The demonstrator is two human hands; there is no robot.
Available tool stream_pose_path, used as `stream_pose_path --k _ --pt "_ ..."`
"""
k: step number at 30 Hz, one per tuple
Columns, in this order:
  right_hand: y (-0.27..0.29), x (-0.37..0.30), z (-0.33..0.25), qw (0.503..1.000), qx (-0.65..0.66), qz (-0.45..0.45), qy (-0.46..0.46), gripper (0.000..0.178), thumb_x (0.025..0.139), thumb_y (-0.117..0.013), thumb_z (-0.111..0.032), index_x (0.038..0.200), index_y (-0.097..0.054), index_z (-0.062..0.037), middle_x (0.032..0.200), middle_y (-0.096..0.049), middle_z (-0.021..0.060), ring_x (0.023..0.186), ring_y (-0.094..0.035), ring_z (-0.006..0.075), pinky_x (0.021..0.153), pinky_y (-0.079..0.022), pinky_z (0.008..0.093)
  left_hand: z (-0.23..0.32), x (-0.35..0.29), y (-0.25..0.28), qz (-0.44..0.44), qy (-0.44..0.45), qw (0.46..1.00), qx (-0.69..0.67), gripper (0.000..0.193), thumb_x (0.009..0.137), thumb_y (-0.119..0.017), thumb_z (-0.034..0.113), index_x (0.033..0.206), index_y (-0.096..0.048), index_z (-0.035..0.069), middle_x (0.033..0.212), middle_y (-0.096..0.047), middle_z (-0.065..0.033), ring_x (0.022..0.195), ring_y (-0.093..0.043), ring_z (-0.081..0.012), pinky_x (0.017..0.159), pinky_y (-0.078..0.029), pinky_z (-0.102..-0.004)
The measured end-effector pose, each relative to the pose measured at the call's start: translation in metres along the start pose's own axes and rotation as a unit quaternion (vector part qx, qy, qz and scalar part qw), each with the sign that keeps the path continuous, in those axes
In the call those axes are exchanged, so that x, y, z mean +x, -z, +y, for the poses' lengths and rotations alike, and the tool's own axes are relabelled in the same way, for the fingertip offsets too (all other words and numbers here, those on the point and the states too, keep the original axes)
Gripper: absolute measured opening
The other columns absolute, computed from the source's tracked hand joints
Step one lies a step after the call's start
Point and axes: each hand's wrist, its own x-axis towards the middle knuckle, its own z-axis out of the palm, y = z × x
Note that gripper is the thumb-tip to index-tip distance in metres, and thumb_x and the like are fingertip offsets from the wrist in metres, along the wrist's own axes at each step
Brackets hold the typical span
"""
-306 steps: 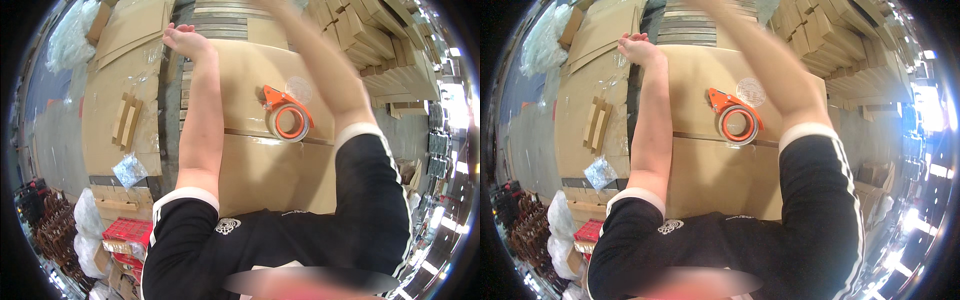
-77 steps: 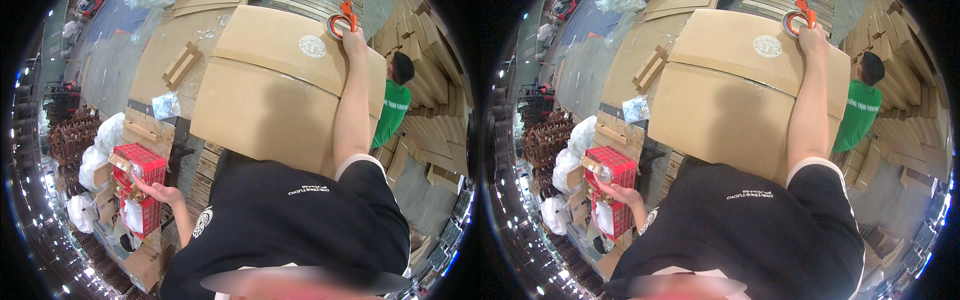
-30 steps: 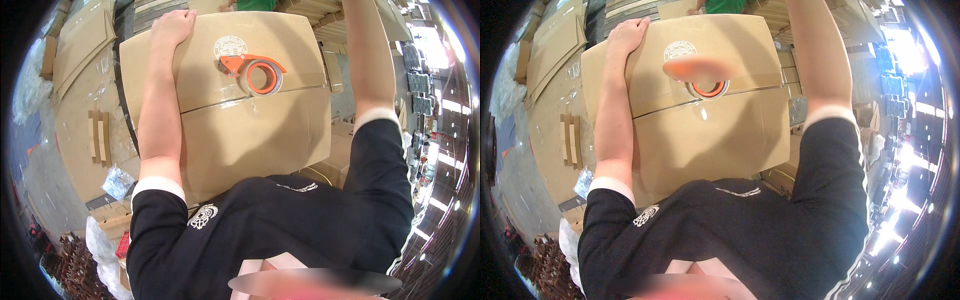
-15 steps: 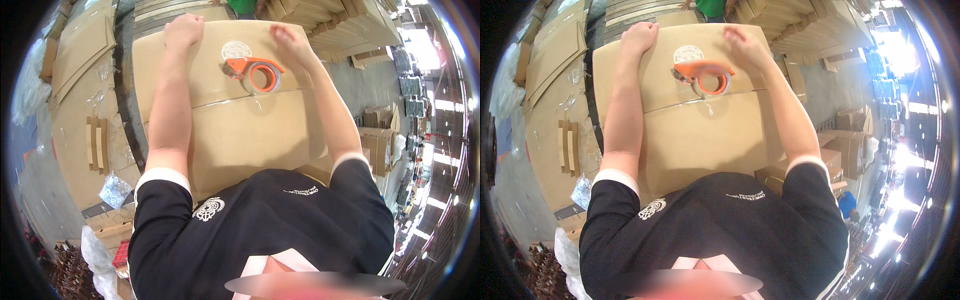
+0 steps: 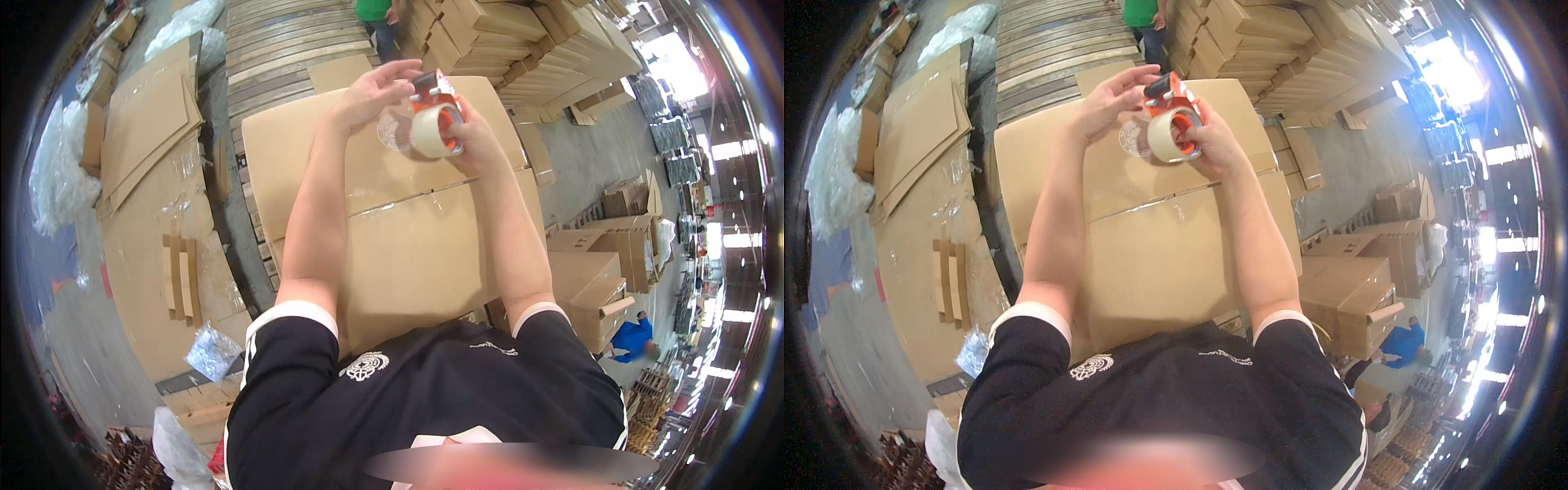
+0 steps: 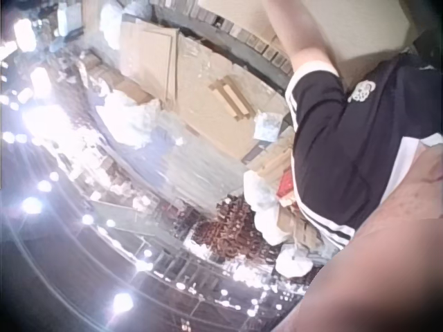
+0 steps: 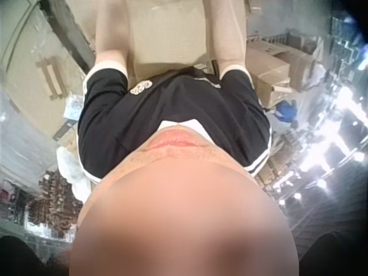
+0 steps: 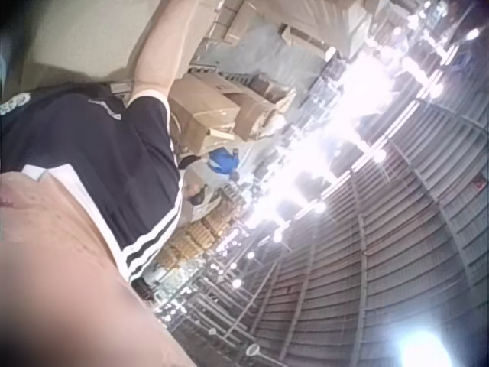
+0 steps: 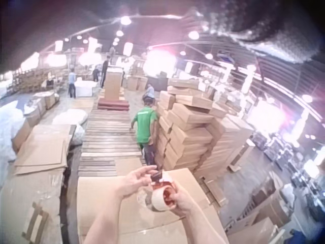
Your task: The person uses a handheld tape dispenser to apply packing tape to cardboard boxes on a conveyor. They fold flaps, seal seams, and move boxes along the line while other workers handle boxes in the background.
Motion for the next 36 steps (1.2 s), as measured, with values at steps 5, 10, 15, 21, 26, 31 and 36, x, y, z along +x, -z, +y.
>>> stream_pose_path --k 5,10,15,21,26,31,36 --pt "0.009 -0.002 -0.006 0.999 0.037 -0.013 -0.029 0.082 0.075 -0.06 0.019 0.154 -0.05 -0.001 0.132 -0.067 0.014 0.121 -0.07 0.0248 0.101 -0.06 0.0369 0.011 0.018 -0.018 -0.025 0.117 0.993 -0.019 0.054 0.083 -0.093 0.008 0.132 -0.072 -0.002 0.114 -0.077 -0.0054 0.105 -0.072 -0.0155 0.097 -0.058 -0.0323" --pt "0.017 0.004 -0.003 0.995 0.048 -0.068 -0.063 0.085 0.078 -0.06 0.018 0.159 -0.047 -0.0025 0.133 -0.067 0.015 0.12 -0.07 0.0234 0.099 -0.061 0.0376 0.004 0.018 -0.003 -0.027 0.137 0.99 0.019 0.048 0.081 -0.094 0.016 0.123 -0.077 0.0 0.106 -0.078 -0.0054 0.092 -0.072 -0.0135 0.085 -0.058 -0.0328" --pt "0.005 -0.012 0.012 0.995 0.068 -0.069 -0.034 0.074 0.091 -0.065 0.004 0.162 -0.043 -0.0005 0.137 -0.066 0.0158 0.123 -0.069 0.0234 0.103 -0.06 0.0394 0.001 0.008 0.004 -0.013 0.151 0.988 0.026 0.044 0.082 -0.094 0.021 0.12 -0.081 0.001 0.1 -0.078 -0.0048 0.086 -0.072 -0.0133 0.078 -0.058 -0.0324" --pt "0.009 -0.028 0.028 0.977 0.204 -0.055 0.012 0.063 0.106 -0.065 -0.022 0.159 -0.044 0.0054 0.147 -0.064 0.0192 0.131 -0.067 0.0266 0.11 -0.057 0.0426 0.004 -0.001 0.013 -0.051 0.157 0.986 -0.02 0.033 0.096 -0.085 0.021 0.119 -0.08 -0.002 0.102 -0.078 -0.0062 0.1 -0.071 -0.0161 0.09 -0.059 -0.0347" --pt "0.038 -0.016 0.035 0.968 0.205 -0.144 -0.008 0.063 0.104 -0.067 -0.027 0.155 -0.05 0.0067 0.141 -0.069 0.0199 0.125 -0.071 0.0274 0.107 -0.059 0.0431 0.004 0.002 0.016 -0.088 0.164 0.982 -0.018 0.036 0.097 -0.084 0.027 0.12 -0.081 -0.001 0.104 -0.08 -0.0084 0.101 -0.072 -0.0181 0.096 -0.059 -0.0373" --pt "0.048 -0.021 0.033 0.955 0.221 -0.197 -0.034 0.065 0.103 -0.067 -0.031 0.153 -0.051 0.0073 0.139 -0.07 0.0216 0.12 -0.073 0.0297 0.102 -0.062 0.0436 -0.001 -0.003 0.018 -0.167 0.13 0.976 -0.05 0.046 0.1 -0.082 0.035 0.125 -0.078 -0.002 0.109 -0.081 -0.0116 0.106 -0.075 -0.0203 0.1 -0.058 -0.0396" --pt "0.026 -0.034 0.038 0.969 0.214 -0.121 0.021 0.061 0.104 -0.065 -0.03 0.153 -0.052 0.0038 0.14 -0.07 0.0207 0.122 -0.073 0.031 0.103 -0.062 0.0454 -0.01 -0.011 0.042 -0.05 -0.024 0.966 -0.254 0.058 0.106 -0.071 0.047 0.135 -0.072 -0.004 0.113 -0.081 -0.0133 0.11 -0.077 -0.0228 0.098 -0.059 -0.0393"
